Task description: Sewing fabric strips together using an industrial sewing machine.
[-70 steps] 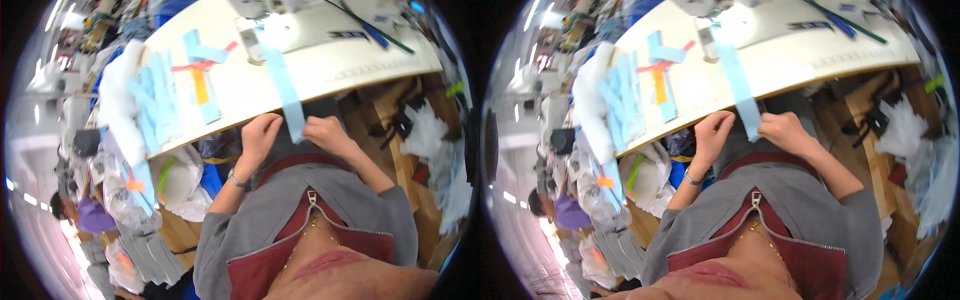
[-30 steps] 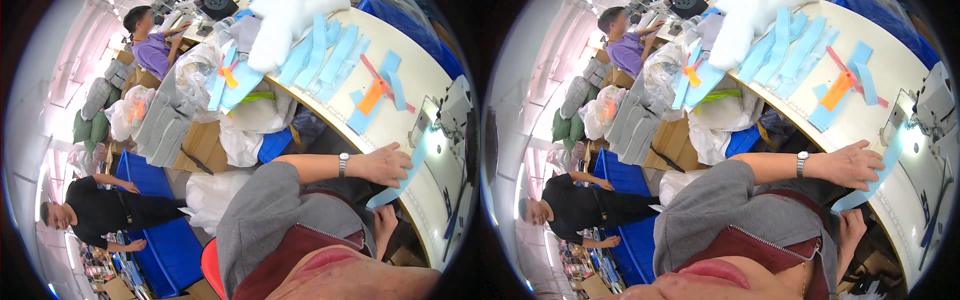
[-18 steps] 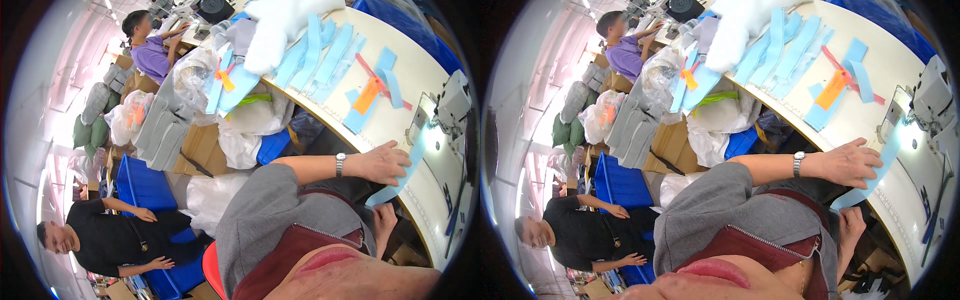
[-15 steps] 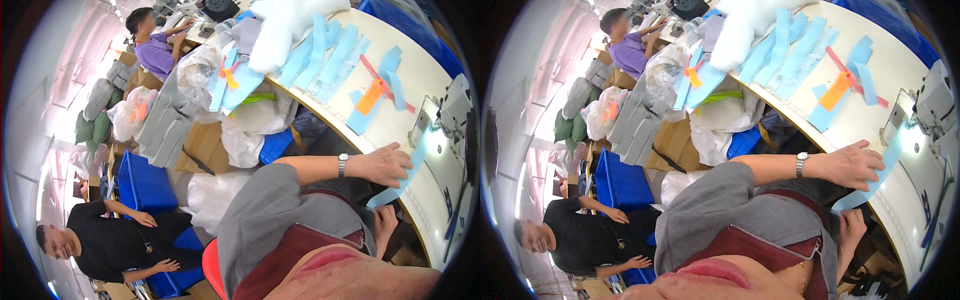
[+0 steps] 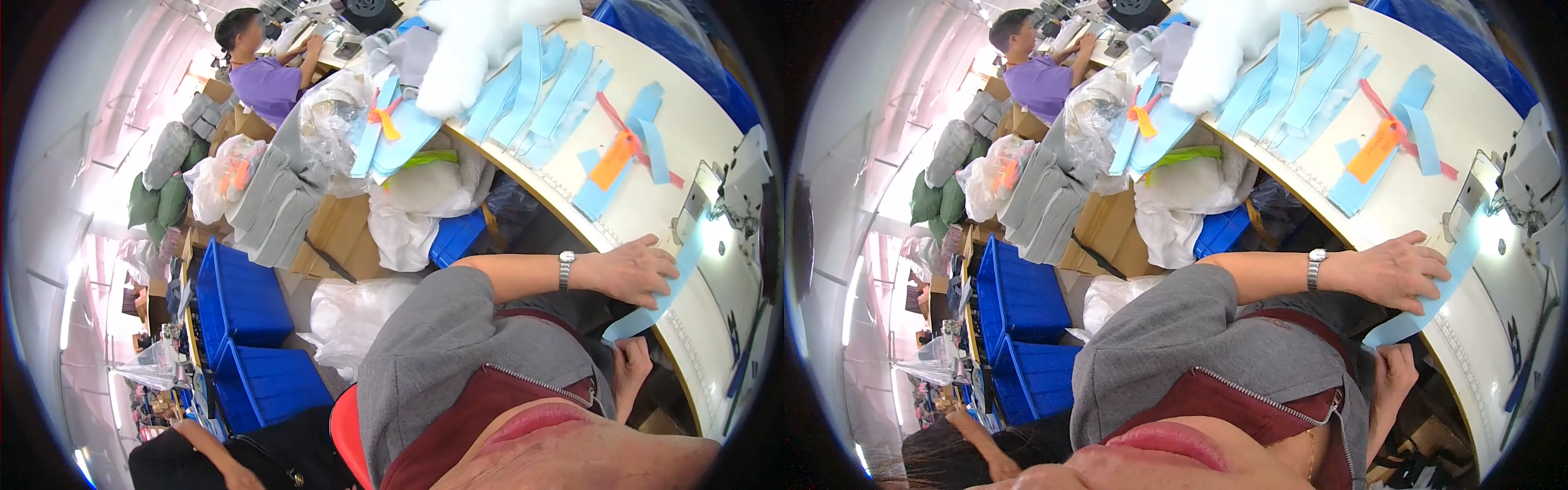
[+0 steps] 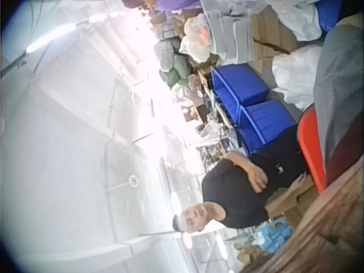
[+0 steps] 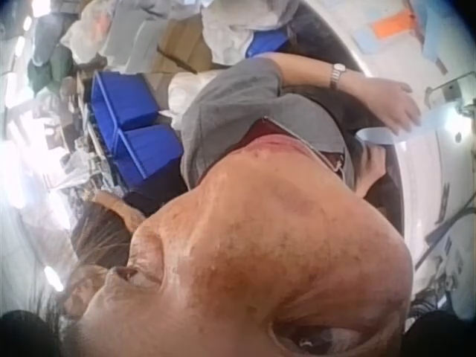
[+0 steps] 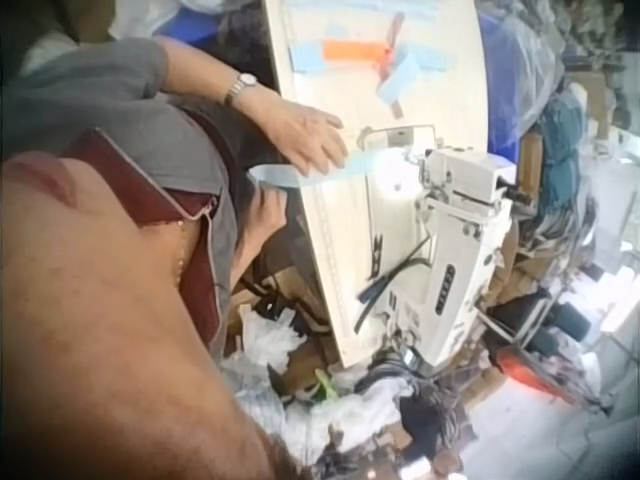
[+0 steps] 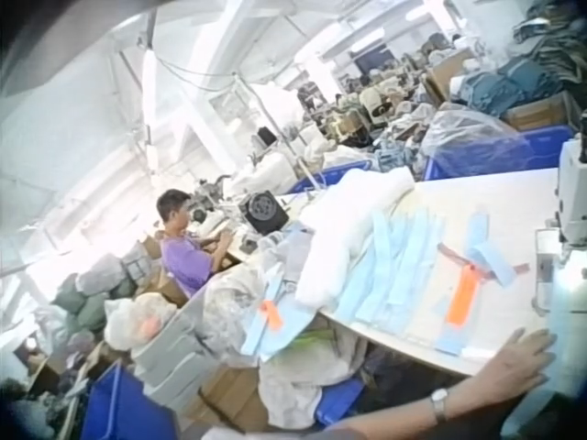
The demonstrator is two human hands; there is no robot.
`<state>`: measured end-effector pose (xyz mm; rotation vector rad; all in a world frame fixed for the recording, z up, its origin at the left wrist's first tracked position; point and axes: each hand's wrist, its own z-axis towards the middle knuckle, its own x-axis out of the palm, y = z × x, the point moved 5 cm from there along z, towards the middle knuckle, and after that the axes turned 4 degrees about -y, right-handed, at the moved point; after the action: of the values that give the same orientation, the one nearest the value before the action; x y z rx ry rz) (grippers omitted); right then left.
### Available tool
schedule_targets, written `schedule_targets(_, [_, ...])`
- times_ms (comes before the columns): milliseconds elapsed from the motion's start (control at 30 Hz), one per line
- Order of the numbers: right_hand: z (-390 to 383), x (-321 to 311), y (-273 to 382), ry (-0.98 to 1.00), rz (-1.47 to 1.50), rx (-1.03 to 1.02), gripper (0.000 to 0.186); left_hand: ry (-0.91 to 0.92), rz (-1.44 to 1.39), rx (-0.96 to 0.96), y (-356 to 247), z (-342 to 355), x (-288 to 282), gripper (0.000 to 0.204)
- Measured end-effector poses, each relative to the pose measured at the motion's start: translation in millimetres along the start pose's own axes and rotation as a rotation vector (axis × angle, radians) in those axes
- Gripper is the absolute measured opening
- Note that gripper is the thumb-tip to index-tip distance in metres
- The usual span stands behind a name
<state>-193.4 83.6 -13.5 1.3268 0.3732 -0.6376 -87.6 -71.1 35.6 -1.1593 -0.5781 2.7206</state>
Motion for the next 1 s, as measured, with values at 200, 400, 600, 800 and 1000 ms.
schedule_targets(200, [-1, -1, 2, -0.011, 0.014, -0.020, 0.021, 0.006, -0.001, -0.002, 1, 0, 1, 0.027])
schedule_targets(400, [-3, 0, 0, -0.012, 0.001, -0.018, 0.020, -0.010, 0.016, -0.002, 4, -2, 7, 0.026])
schedule_targets(600, [-1, -1, 5, -0.020, 0.059, -0.085, 0.020, -0.023, 0.030, 0.004, 5, -2, 6, 0.026])
schedule_targets(800, [0, 4, 5, 0.052, -0.120, -0.023, 0.022, 0.063, 0.093, -0.025, 3, -3, 0, 0.023])
schedule_targets(1000, [-6, -9, 19, -0.077, -0.147, -0.102, 0.010, 0.171, 0.061, -0.066, -1, 6, -5, 0.033])
